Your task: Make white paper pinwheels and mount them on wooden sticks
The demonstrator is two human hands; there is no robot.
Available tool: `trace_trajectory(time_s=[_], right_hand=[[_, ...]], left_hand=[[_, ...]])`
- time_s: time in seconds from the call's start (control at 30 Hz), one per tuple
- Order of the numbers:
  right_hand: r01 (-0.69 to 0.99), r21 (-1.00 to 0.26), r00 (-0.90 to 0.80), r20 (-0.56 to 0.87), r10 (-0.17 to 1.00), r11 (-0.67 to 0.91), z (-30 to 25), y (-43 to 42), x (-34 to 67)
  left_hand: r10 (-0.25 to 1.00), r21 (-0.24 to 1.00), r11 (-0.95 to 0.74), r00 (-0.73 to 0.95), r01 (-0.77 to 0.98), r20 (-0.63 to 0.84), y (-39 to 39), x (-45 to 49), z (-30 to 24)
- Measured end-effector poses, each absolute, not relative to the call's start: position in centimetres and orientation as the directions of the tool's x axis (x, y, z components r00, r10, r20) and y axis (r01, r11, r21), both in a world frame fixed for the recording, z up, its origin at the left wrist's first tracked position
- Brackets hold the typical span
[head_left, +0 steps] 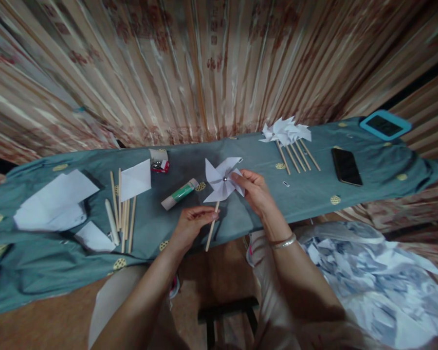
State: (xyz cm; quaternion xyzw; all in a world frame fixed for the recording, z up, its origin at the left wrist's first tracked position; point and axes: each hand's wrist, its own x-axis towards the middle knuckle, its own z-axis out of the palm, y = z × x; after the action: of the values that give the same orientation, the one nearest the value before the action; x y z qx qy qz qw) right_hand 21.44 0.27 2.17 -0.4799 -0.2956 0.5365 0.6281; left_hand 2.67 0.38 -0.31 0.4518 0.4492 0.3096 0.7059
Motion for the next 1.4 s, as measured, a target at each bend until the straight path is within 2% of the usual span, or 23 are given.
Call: trace_trajectory(time_s=[0.5,0.7,0.93,1.13,1.27,1.4], right_hand=[[-0.359,-0.931,0.222,-0.159,0.962,-0.071,2.5,0.4,21.3],[-0.386,-0.920,0.210,-0.167,0.963,-0.075,2.4,0.4,21.1],[-0.423,-0.905,0.269,-0.179,0.946,-0.051,1.9,0.7,20.6],[-0.502,-0.860,0.283,-0.267,0.921,-0.095,2.1,1.0,20.1],[-0.527,-0.845,0.256,-0.264,0.930,-0.095,2.3,0.9,19.9],[-0.470,-0.873,0.227,-0.266,0.937,-0.134,2.0,0.7,20.0]], left_hand=[[0.881,0.930,0.361,0.350,-0.065,-0.318,0.4,2.7,-0.2],[0.870,0.905,0.410,0.347,-0.114,-0.350,0.4,3.1,0.0],[0.931,0.947,0.300,0.254,-0.119,-0.263,0.8,3.1,-0.9],[0.982,0.999,0.040,0.182,0.020,-0.043,1.7,2.3,-1.4],[0.981,0.997,0.058,0.182,0.045,-0.066,2.2,2.2,-1.8],[0.979,0.995,0.039,0.194,0.091,-0.056,2.7,2.3,-1.9]])
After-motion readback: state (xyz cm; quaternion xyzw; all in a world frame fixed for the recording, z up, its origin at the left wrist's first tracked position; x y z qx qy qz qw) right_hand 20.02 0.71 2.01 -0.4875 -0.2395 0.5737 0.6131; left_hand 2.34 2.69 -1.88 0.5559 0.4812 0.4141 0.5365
